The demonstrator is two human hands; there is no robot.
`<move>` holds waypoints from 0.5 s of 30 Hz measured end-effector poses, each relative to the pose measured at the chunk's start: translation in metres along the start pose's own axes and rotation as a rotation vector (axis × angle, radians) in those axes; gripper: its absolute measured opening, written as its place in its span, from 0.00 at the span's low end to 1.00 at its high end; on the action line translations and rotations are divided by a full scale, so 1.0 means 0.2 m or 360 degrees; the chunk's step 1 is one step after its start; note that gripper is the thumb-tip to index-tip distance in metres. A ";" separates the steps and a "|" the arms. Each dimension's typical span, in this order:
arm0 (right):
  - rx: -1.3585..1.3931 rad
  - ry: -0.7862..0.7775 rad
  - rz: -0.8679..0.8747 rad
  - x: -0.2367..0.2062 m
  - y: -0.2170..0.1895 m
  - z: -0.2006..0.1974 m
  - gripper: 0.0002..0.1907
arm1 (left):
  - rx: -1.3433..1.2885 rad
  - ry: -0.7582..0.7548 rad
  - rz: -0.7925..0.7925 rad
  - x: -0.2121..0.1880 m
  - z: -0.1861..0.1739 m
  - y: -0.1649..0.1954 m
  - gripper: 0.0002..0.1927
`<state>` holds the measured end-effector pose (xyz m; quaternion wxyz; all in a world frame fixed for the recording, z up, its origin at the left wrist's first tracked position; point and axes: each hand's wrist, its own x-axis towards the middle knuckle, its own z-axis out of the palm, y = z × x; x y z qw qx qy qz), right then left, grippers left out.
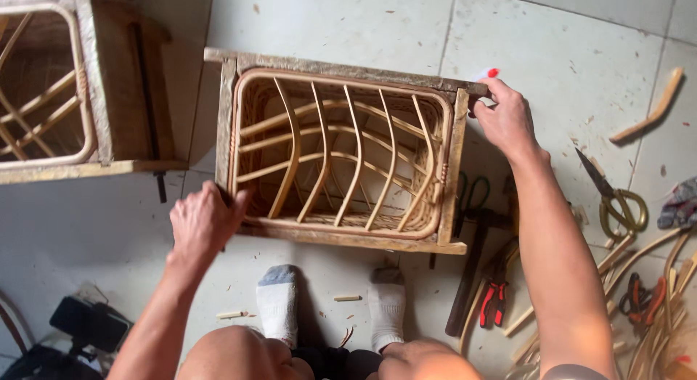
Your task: The person sits on the floor assembling a rattan basket in a wooden jig, pressing curved rattan ribs into the woven basket body and fitting them under the rim. They tap ribs into place with a hammer and trim excess rattan with pliers.
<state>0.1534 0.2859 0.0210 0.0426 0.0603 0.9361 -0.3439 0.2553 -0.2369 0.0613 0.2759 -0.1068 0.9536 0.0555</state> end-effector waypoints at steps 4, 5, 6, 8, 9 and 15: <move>0.0153 -0.0075 -0.0044 0.02 -0.10 0.07 0.19 | -0.0035 -0.0037 0.0025 -0.28 0.02 -0.07 0.35; 0.0193 -0.0097 -0.0017 0.01 -0.12 0.08 0.19 | -0.0106 -0.0090 0.0014 -0.32 0.01 -0.09 0.34; 0.0185 -0.0093 -0.0021 -0.01 -0.14 0.08 0.21 | -0.0176 -0.0139 0.0009 -0.34 -0.02 -0.10 0.32; 0.0167 -0.0086 -0.0015 -0.08 -0.14 0.07 0.25 | -0.0247 0.0080 0.0195 -0.33 -0.08 -0.14 0.25; 0.0257 -0.0009 -0.0077 -0.13 -0.14 0.05 0.26 | -0.0285 0.0190 0.0293 -0.30 -0.11 -0.16 0.21; 0.0208 0.0298 0.0128 -0.69 0.00 -0.12 0.24 | 0.0013 0.0899 0.1033 0.26 -0.33 -0.05 0.42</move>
